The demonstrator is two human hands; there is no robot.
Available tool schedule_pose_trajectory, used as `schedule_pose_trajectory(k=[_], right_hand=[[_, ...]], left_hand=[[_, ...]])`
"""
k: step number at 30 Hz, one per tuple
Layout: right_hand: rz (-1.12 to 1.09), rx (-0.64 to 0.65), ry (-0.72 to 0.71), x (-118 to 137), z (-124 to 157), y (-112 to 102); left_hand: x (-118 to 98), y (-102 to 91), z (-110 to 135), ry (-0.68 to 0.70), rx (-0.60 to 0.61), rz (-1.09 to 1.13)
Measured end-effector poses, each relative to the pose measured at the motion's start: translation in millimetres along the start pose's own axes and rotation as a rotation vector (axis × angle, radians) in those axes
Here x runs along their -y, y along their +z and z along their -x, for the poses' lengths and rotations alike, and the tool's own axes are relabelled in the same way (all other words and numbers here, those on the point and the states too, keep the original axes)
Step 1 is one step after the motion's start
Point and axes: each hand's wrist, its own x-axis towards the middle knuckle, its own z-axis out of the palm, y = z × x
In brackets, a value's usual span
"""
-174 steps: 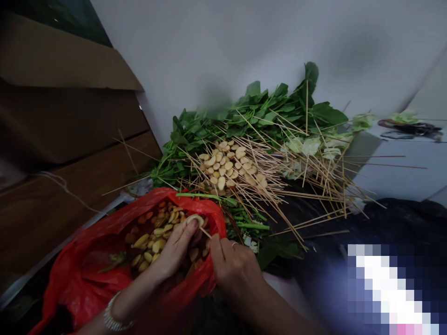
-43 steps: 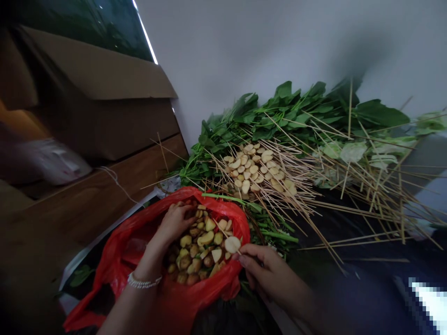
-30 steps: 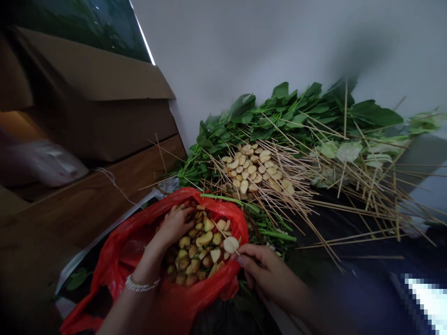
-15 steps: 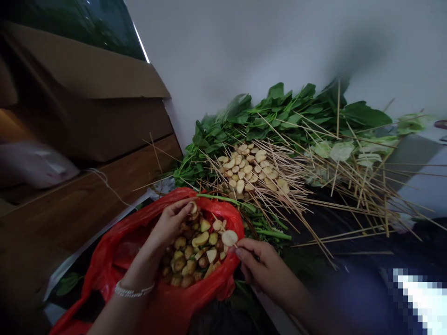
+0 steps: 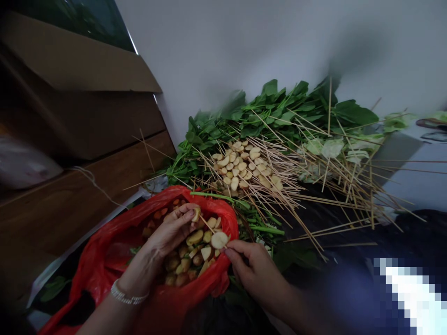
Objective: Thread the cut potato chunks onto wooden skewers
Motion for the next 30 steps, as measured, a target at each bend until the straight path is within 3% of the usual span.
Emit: schedule_pose_trajectory(k=[7,30], right_hand=[[0.060,-0.014,-0.061,-1.4,-0.4,-0.5],[0.067,0.001,-0.044,-6.1,-1.5,-0.1]], left_hand=[[-2.5,2.2,1.1,0.013,-0.048,-0.010],[2.2,-1.6,-2.0,0.080,-0.055,-0.078]])
